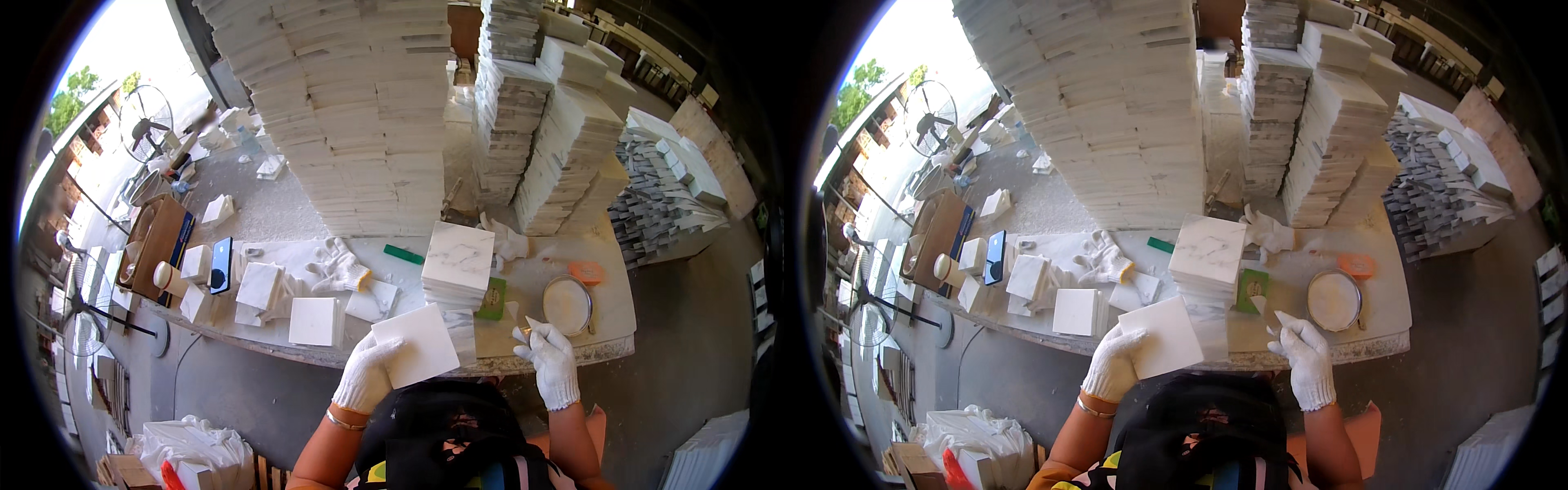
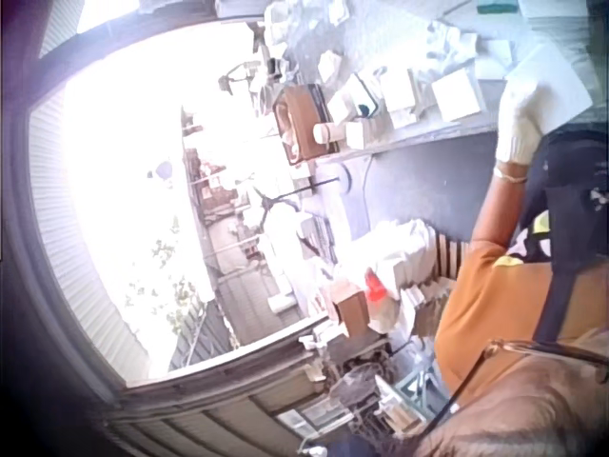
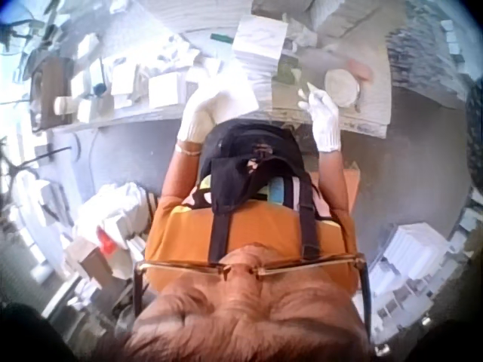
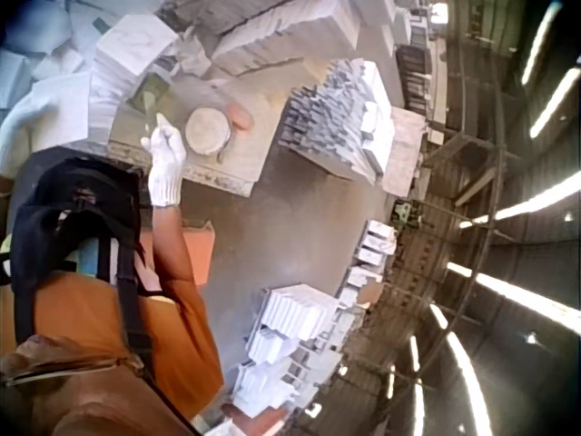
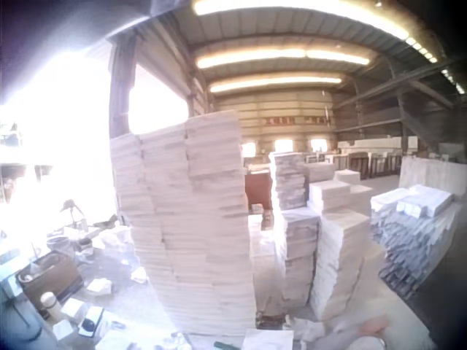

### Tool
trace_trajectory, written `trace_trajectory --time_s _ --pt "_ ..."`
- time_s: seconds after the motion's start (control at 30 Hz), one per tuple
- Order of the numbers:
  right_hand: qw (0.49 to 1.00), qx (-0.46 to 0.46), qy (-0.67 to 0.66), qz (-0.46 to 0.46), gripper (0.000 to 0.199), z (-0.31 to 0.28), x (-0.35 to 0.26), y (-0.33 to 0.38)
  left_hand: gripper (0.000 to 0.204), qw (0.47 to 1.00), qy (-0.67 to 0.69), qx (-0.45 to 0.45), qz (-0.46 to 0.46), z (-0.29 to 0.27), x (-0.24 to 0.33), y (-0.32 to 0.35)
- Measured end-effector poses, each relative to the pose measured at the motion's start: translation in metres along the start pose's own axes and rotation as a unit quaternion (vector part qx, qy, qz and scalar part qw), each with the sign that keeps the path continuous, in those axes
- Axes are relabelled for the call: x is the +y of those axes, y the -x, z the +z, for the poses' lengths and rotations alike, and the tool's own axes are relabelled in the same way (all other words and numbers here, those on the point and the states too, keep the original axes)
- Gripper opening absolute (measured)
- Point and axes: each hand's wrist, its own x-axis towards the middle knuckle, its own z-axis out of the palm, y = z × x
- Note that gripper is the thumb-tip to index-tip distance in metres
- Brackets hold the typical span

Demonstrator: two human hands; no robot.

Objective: The person repeatedly scrapes the edges of small white square tiles with a metal scraper, then wipes the surfaces with a green sponge. The person handles tiles one at a time, applying a white paste from a small container to the edges before scraping again.

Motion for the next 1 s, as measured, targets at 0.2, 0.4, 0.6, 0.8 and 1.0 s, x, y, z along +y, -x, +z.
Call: trace_trajectory --time_s 0.2,0.4,0.6,0.8,1.0 --pt "0.997 0.060 0.029 -0.026 0.022 -0.020 -0.012 0.023 0.062 0.983 -0.148 -0.058 -0.092 0.044 0.001 -0.023" --pt "0.999 0.049 0.018 -0.001 0.022 -0.038 0.002 0.034 0.069 0.913 -0.390 -0.105 -0.046 0.055 0.004 -0.047" --pt "0.998 0.052 0.041 0.015 0.022 -0.041 -0.002 0.034 0.065 0.730 -0.676 -0.024 0.092 0.073 0.008 -0.040" --pt "1.000 0.003 0.028 -0.004 0.021 -0.029 -0.009 0.018 0.056 0.619 -0.737 0.028 0.269 0.044 0.010 -0.022" --pt "0.977 -0.070 0.182 -0.086 0.021 -0.004 -0.017 -0.014 0.050 0.621 -0.729 -0.083 0.278 0.029 -0.008 0.007"
